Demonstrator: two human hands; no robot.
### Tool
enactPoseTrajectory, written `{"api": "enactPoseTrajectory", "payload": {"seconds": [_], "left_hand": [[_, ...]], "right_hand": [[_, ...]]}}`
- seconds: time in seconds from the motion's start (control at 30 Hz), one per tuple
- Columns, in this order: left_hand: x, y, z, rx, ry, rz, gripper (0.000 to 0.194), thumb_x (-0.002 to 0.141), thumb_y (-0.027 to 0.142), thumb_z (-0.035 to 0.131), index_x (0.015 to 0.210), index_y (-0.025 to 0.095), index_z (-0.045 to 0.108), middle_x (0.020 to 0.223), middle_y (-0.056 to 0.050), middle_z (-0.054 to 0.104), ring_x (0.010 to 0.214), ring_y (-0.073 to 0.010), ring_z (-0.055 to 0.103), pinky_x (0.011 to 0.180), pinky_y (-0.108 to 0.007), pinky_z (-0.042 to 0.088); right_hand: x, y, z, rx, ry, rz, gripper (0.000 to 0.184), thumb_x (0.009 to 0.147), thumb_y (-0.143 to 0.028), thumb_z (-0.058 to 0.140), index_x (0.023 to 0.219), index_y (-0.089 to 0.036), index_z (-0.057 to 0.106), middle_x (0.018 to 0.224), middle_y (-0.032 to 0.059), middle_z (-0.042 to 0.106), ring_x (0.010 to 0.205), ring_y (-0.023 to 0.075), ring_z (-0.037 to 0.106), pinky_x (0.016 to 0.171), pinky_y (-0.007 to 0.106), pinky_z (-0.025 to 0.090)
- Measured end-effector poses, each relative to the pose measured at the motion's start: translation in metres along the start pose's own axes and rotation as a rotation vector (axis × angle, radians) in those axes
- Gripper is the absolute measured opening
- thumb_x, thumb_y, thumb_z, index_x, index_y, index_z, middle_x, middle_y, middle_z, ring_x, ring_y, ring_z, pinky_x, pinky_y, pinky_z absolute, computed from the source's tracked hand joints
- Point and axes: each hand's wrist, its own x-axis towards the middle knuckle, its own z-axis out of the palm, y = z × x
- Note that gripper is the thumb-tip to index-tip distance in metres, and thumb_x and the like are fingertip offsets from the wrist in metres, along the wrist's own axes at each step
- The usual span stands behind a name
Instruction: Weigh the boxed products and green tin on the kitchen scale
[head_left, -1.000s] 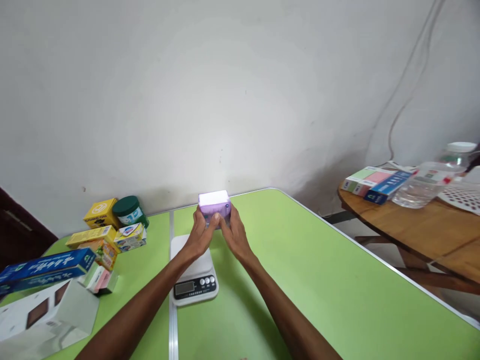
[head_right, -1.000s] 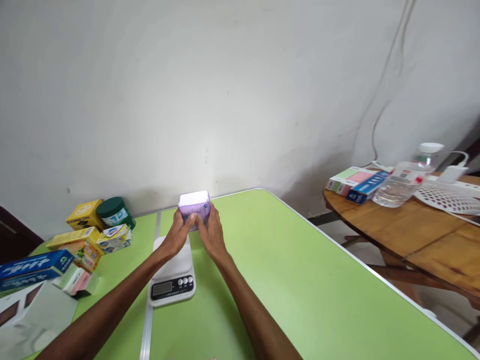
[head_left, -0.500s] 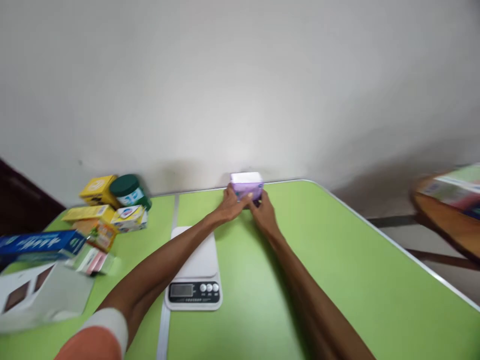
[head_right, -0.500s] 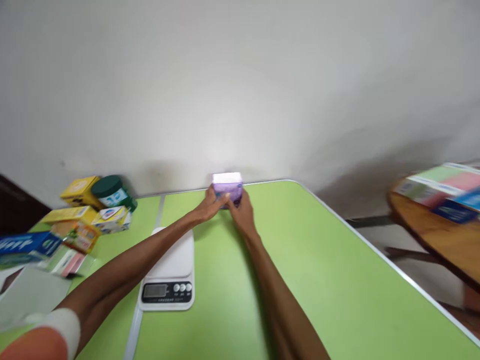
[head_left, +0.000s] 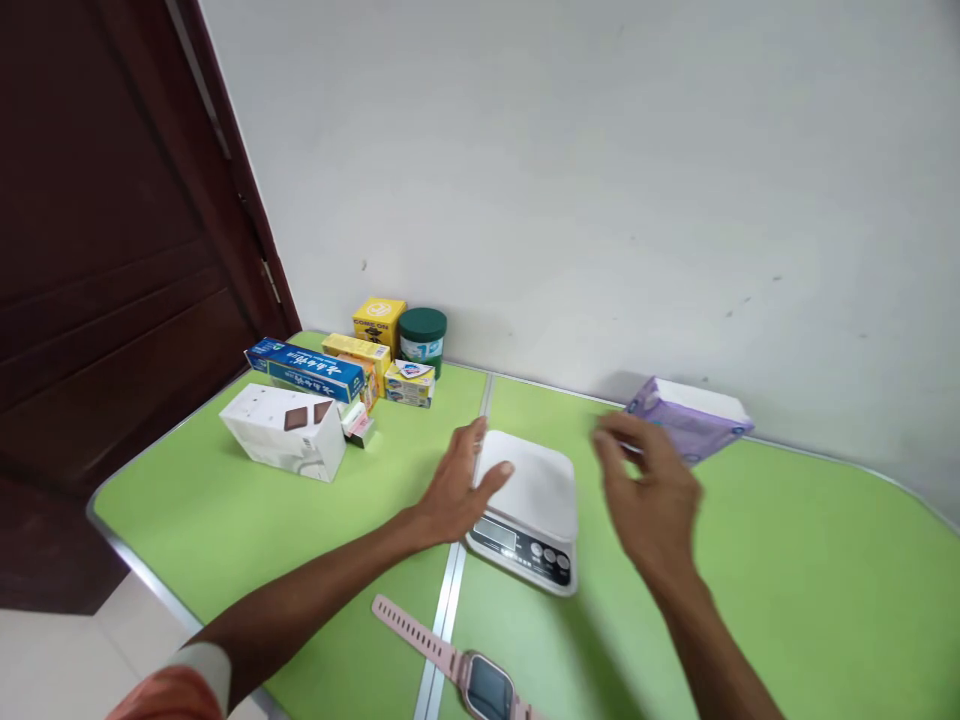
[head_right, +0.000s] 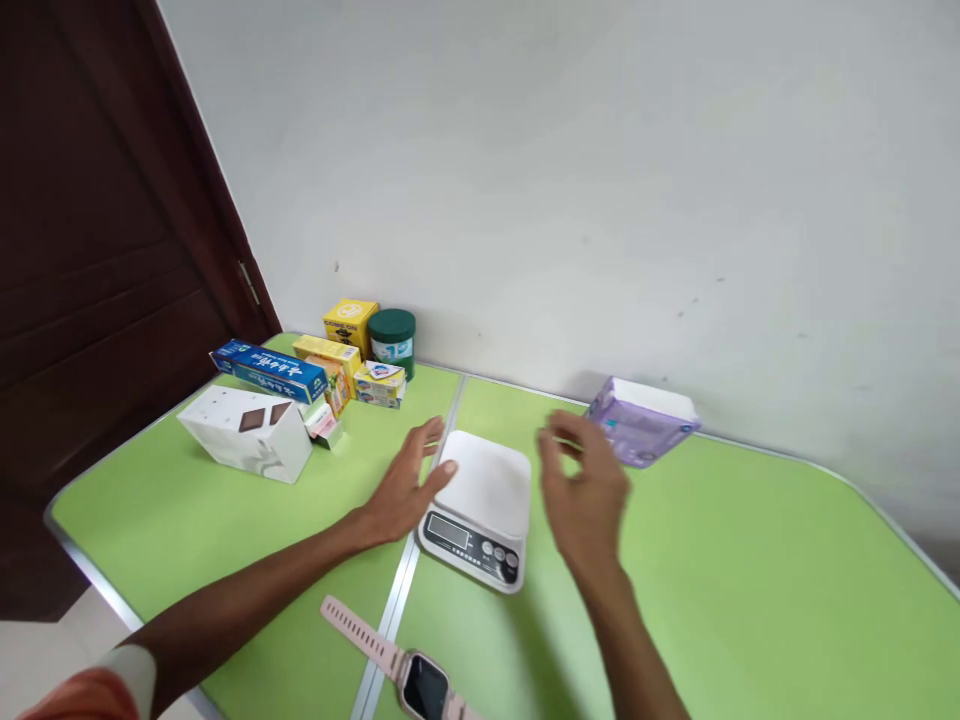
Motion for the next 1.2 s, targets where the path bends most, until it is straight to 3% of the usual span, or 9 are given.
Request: {"api": "enactPoseTrajectory", "payload": {"seconds": [0.17,0.27,0.37,0.5,0.7,0.83,0.97,1.07,1.2], "left_hand": [[-0.031,-0.036,-0.061,0.071,0.227,-0.143,0.066,0.098,0.056,0.051,0.150,0.017,0.038,0.155,-0.020,0.045,0.142,-0.0321,0.049,0.120,-0.055,0.038],[-0.055,-0.039,-0.087,0.037,0.250,-0.170,0.068,0.098,0.053,0.054,0.153,0.018,0.035,0.149,-0.020,0.053,0.134,-0.0306,0.056,0.114,-0.053,0.045],[-0.078,-0.024,-0.113,0.066,0.325,-0.188,0.064,0.097,0.050,0.057,0.151,0.020,0.040,0.137,-0.017,0.062,0.125,-0.0295,0.062,0.106,-0.050,0.051],[-0.096,0.008,-0.143,0.138,0.322,-0.172,0.050,0.100,0.045,0.056,0.143,0.021,0.051,0.130,-0.014,0.066,0.117,-0.0259,0.066,0.099,-0.045,0.055],[-0.100,0.024,-0.147,0.102,0.262,-0.153,0.039,0.100,0.043,0.055,0.132,0.021,0.061,0.125,-0.012,0.070,0.109,-0.0229,0.069,0.095,-0.041,0.058],[-0.100,0.018,-0.138,0.060,0.242,-0.184,0.039,0.100,0.045,0.056,0.130,0.021,0.064,0.124,-0.013,0.071,0.109,-0.0241,0.069,0.096,-0.043,0.058],[-0.098,0.014,-0.136,0.041,0.240,-0.213,0.042,0.099,0.049,0.057,0.130,0.021,0.064,0.127,-0.014,0.070,0.114,-0.0265,0.068,0.100,-0.047,0.056],[-0.093,0.011,-0.135,0.025,0.245,-0.219,0.048,0.097,0.053,0.057,0.133,0.021,0.060,0.135,-0.016,0.066,0.120,-0.0282,0.065,0.104,-0.049,0.053],[-0.081,0.002,-0.125,-0.019,0.296,-0.226,0.066,0.097,0.061,0.053,0.152,0.025,0.042,0.157,-0.016,0.048,0.138,-0.0309,0.054,0.115,-0.053,0.044]], "right_hand": [[-0.023,-0.052,0.113,0.235,-0.549,0.014,0.040,0.086,-0.046,0.068,0.119,-0.022,0.067,0.128,0.0134,0.069,0.113,0.0293,0.068,0.096,0.050,0.057],[-0.043,-0.067,0.171,0.324,-0.709,0.104,0.057,0.079,-0.044,0.075,0.129,-0.022,0.063,0.136,0.0142,0.066,0.125,0.0321,0.063,0.102,0.052,0.054],[-0.051,-0.083,0.205,0.475,-0.689,0.181,0.061,0.082,-0.049,0.074,0.136,-0.024,0.058,0.143,0.0128,0.062,0.132,0.0315,0.059,0.106,0.051,0.051],[-0.040,-0.109,0.227,0.516,-0.596,0.093,0.073,0.081,-0.052,0.077,0.144,-0.024,0.051,0.151,0.0127,0.055,0.139,0.0312,0.052,0.114,0.051,0.044],[-0.021,-0.137,0.261,0.294,-0.559,-0.066,0.058,0.079,-0.039,0.079,0.131,-0.021,0.061,0.134,0.0134,0.066,0.126,0.0328,0.059,0.109,0.050,0.046],[-0.016,-0.143,0.267,0.188,-0.563,-0.081,0.049,0.074,-0.032,0.082,0.118,-0.019,0.066,0.121,0.0123,0.071,0.116,0.0320,0.064,0.103,0.048,0.048],[-0.012,-0.137,0.249,0.236,-0.532,0.041,0.047,0.073,-0.036,0.083,0.114,-0.020,0.066,0.111,0.0084,0.074,0.102,0.0283,0.068,0.095,0.044,0.052],[-0.009,-0.124,0.218,0.288,-0.526,0.123,0.050,0.070,-0.038,0.083,0.113,-0.020,0.066,0.108,0.0074,0.074,0.098,0.0273,0.069,0.089,0.042,0.054],[-0.012,-0.098,0.149,0.379,-0.508,0.194,0.056,0.066,-0.046,0.084,0.113,-0.022,0.065,0.109,0.0062,0.073,0.097,0.0265,0.069,0.084,0.038,0.056]]}}
